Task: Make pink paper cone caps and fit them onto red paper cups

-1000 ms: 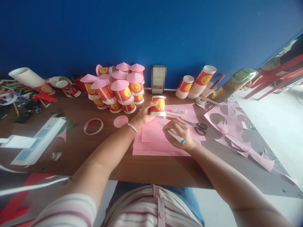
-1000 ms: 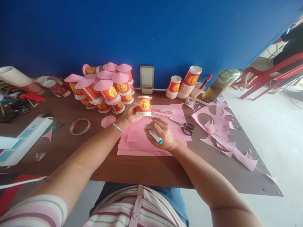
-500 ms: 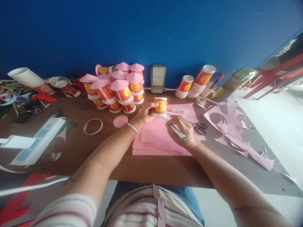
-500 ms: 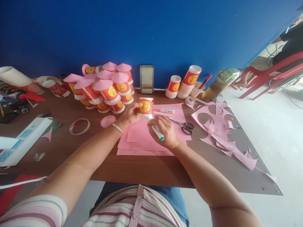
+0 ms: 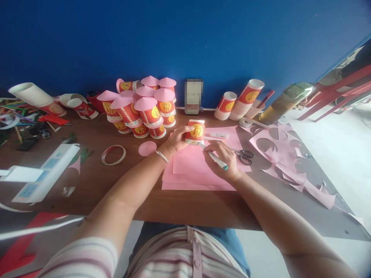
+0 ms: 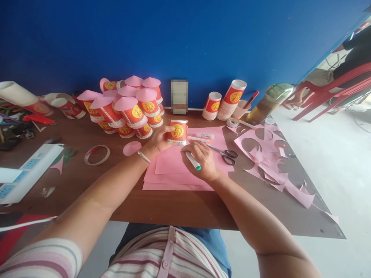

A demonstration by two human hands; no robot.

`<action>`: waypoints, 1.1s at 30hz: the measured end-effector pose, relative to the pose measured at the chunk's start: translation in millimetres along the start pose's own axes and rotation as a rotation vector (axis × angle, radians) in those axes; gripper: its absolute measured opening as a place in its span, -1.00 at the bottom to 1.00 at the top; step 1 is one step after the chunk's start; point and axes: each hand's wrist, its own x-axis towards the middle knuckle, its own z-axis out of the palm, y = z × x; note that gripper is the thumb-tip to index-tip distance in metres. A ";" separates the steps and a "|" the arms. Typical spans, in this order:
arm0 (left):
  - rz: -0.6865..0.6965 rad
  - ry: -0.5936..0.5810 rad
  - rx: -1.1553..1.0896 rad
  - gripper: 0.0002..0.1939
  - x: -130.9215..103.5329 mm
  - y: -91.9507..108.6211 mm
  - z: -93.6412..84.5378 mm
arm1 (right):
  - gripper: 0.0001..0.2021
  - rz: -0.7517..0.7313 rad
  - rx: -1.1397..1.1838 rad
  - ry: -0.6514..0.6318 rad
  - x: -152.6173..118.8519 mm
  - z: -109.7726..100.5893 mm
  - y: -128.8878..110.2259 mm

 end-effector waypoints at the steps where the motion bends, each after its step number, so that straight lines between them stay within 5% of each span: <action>1: 0.001 0.009 -0.001 -0.56 0.6 -0.3 -0.7 | -0.81 -0.004 0.002 -0.004 0.4 -0.2 -0.4; 10: -0.020 -0.091 -0.072 -0.51 -0.6 7.5 12.4 | -0.80 -0.039 0.018 -0.010 1.2 -0.7 -2.3; 23: 0.016 0.041 -0.043 -0.56 5.8 -2.0 -2.0 | -0.80 -0.096 0.037 -0.069 0.1 -0.7 -4.5; 33: 0.021 -0.107 -0.004 -0.69 0.3 4.4 11.0 | -0.82 -0.073 0.027 -0.052 -0.2 -0.1 -1.6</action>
